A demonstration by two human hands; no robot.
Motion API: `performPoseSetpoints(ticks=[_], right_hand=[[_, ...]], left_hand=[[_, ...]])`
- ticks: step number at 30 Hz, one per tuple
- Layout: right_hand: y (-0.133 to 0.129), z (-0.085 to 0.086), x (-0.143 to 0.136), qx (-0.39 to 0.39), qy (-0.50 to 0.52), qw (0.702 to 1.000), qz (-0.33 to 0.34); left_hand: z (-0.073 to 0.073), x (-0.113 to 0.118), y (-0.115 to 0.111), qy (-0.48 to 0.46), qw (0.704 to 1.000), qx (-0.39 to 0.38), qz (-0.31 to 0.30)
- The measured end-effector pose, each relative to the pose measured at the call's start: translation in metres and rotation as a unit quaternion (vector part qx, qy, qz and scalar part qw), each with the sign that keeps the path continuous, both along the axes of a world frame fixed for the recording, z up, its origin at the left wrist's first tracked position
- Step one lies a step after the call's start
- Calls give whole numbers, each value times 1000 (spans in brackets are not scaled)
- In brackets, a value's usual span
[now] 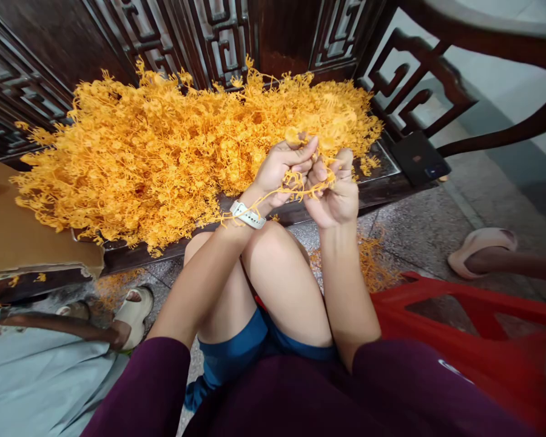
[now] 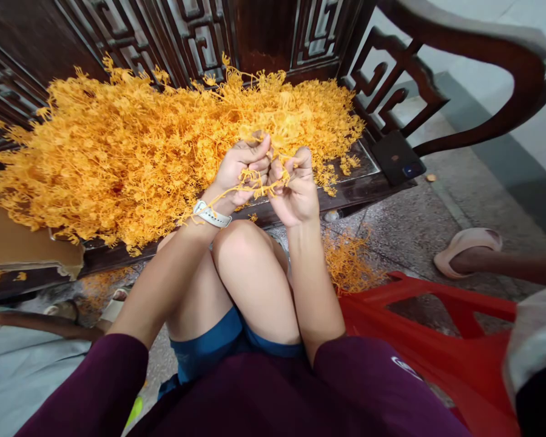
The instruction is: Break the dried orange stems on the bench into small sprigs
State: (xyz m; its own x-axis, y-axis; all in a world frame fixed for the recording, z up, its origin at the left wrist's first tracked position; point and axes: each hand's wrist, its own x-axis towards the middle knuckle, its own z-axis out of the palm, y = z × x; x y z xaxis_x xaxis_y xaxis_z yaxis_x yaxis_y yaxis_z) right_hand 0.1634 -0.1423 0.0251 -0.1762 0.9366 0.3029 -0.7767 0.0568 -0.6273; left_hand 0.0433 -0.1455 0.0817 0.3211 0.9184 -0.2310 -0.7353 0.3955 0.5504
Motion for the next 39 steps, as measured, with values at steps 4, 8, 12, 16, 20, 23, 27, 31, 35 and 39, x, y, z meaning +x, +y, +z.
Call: performPoseSetpoints(ticks=[4, 8, 12, 16, 20, 23, 27, 31, 35, 39], right_hand=[[-11, -1, 0, 73, 66, 993, 66], [-25, 10, -10, 158, 31, 971, 177], [-22, 15, -5, 183, -19, 962, 203], [7, 12, 10, 27, -29, 997, 63], [34, 5, 11, -103, -78, 992, 4], [33, 2, 6, -130, -131, 983, -22], [18, 5, -8, -72, -206, 970, -104], [10, 7, -21, -22, -246, 957, -149], [9, 5, -22, -43, -195, 977, -80], [2, 10, -19, -39, -162, 985, 34]], left_hand=[[3, -15, 16, -44, 996, 32, 73], [-2, -35, 39, 6, 982, 60, 179], [-11, -48, 49, 99, 970, 52, 216], [-14, -60, 53, 169, 955, 35, 243], [-15, -64, 53, 205, 950, 47, 232], [-15, -57, 49, 236, 947, 73, 205], [-14, -42, 40, 283, 939, 105, 164], [-13, -33, 33, 314, 933, 133, 120], [-13, -31, 28, 291, 939, 144, 111], [-10, -28, 26, 224, 963, 123, 83]])
